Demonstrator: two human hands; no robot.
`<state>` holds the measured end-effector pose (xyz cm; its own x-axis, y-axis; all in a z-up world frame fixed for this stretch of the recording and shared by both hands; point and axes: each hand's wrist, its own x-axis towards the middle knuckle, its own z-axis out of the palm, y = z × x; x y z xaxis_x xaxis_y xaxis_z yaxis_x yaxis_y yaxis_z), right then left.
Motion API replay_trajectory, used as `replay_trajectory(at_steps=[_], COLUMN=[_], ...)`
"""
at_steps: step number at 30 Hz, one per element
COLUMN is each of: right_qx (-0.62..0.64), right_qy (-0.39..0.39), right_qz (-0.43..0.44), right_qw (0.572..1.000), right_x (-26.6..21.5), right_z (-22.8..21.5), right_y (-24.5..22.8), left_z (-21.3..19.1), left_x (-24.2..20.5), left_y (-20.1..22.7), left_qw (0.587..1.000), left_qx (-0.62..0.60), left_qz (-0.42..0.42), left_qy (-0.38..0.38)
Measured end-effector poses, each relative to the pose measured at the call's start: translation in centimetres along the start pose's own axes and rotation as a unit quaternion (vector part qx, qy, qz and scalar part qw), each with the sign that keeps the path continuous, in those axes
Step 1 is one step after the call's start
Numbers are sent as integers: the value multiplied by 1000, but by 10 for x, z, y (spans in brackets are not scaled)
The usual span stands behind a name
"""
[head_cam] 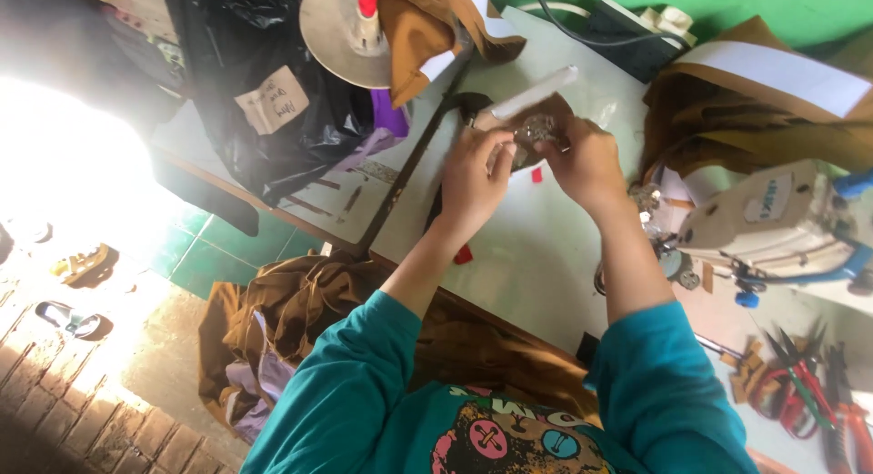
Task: Picking up small metal studs from a workstation table and placing them into a small cardboard box.
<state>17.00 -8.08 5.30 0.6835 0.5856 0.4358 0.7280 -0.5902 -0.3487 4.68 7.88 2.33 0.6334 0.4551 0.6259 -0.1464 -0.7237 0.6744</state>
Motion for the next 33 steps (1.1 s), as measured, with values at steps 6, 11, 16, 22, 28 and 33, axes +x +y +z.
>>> replay_trajectory(at_steps=[6,11,16,22,28,33], right_qx=[-338,-278,-220,-219,39,-36], right_qy=[-58,-149,-229,-253,120,-69], right_qz=[10,84,130,152,5,192], right_qw=[939,945,939,930,992,978], right_x=[34,36,48,47,-7,-22], right_z=[86,71,75,21,-17,7], right_y=[16,-11,-10,-54,45,26], left_z=[-15,7,21,10,-17,-26], left_x=[-1,-16,-25,-21,-19,-25], left_y=[1,-35,-53,-40,0,25], left_qw=[997,990,989,992,993,993], left_qx=[5,-73,-93,-72,-63,-52], left_qz=[-22,-63,-60,-49,-58,43], left_qy=[-71,-106,-99,-91,-86,94])
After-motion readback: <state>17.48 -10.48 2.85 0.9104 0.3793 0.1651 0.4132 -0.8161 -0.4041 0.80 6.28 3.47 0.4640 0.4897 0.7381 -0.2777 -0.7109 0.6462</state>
